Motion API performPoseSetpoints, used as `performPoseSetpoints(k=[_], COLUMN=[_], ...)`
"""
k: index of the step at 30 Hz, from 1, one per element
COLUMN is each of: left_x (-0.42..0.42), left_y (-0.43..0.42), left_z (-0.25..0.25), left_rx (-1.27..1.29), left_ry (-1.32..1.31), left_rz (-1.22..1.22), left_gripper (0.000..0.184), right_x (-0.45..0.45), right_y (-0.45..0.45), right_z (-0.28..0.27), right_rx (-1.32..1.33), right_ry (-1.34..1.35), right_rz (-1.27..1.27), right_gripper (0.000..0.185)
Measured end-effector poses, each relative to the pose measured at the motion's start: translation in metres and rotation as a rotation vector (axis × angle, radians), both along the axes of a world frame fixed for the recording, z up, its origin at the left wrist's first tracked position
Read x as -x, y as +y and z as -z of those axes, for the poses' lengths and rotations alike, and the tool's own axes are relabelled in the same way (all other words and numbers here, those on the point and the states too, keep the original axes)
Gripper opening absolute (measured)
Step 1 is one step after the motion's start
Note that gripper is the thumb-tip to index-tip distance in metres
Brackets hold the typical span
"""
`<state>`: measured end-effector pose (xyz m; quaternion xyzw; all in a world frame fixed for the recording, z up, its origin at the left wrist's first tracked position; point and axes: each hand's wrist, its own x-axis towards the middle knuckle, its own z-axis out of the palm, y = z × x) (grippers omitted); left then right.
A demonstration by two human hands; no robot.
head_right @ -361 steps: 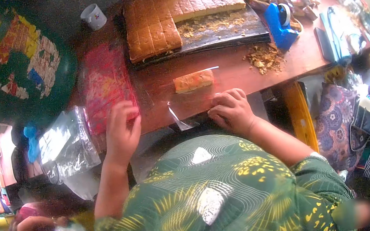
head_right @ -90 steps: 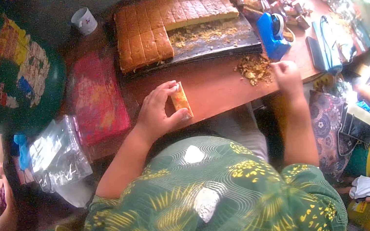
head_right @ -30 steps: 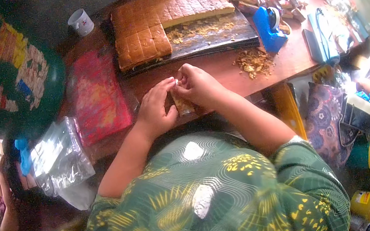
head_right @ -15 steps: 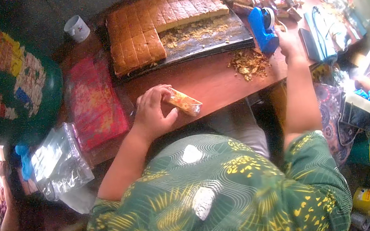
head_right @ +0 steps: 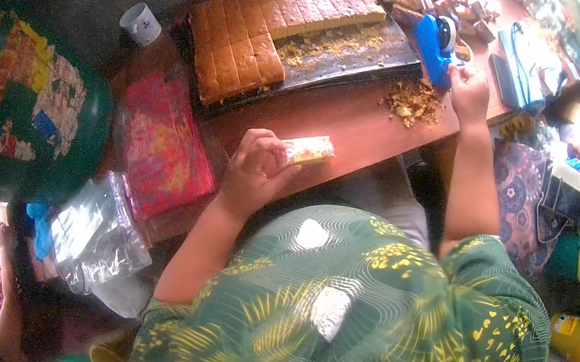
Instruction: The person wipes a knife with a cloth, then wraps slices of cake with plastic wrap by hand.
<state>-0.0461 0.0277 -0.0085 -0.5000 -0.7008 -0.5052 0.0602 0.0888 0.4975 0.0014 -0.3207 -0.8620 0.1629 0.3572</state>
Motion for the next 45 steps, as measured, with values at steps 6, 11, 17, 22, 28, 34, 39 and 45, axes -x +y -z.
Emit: performPoseSetpoints(k=[6,11,17,22,28,34,39,45], left_x=[-0.001,-0.001,-0.002,-0.002,0.0,-0.002,-0.002,-0.002], left_y=[-0.003,-0.004,-0.007,-0.006,0.0,0.001,-0.001,0.004], left_z=[0.002,0.003,0.002,0.006,0.014,0.013,0.01,0.012], left_rx=[-0.005,0.01,-0.013,-0.038,-0.046,-0.075,-0.072,-0.063], left_ry=[0.0,0.027,0.028,0.021,-0.018,0.016,0.022,0.088], left_rz=[-0.059,-0.055,-0.061,-0.069,-0.054,-0.082,-0.08,-0.074], left_gripper=[0.042,0.044,0.043,0.043,0.044,0.041,0.04,0.042], right_x=[-0.007,-0.006,-0.009,-0.002,-0.009,-0.015,-0.023,0.02], right_y=[0.015,0.022,0.081,0.057,0.075,0.097,0.064,-0.13], right_z=[0.001,0.009,0.06,0.055,0.06,0.074,0.072,-0.025], right_rx=[0.045,0.014,0.212,0.544,0.443,0.328,0.318,0.885], right_ry=[-0.079,-0.143,0.015,0.273,0.179,0.07,0.115,0.029], right_rz=[0.062,0.022,-0.076,-0.186,-0.226,-0.18,-0.116,-0.696], right_gripper=[0.033,0.028,0.028,0.023,0.028,0.033,0.033,0.019])
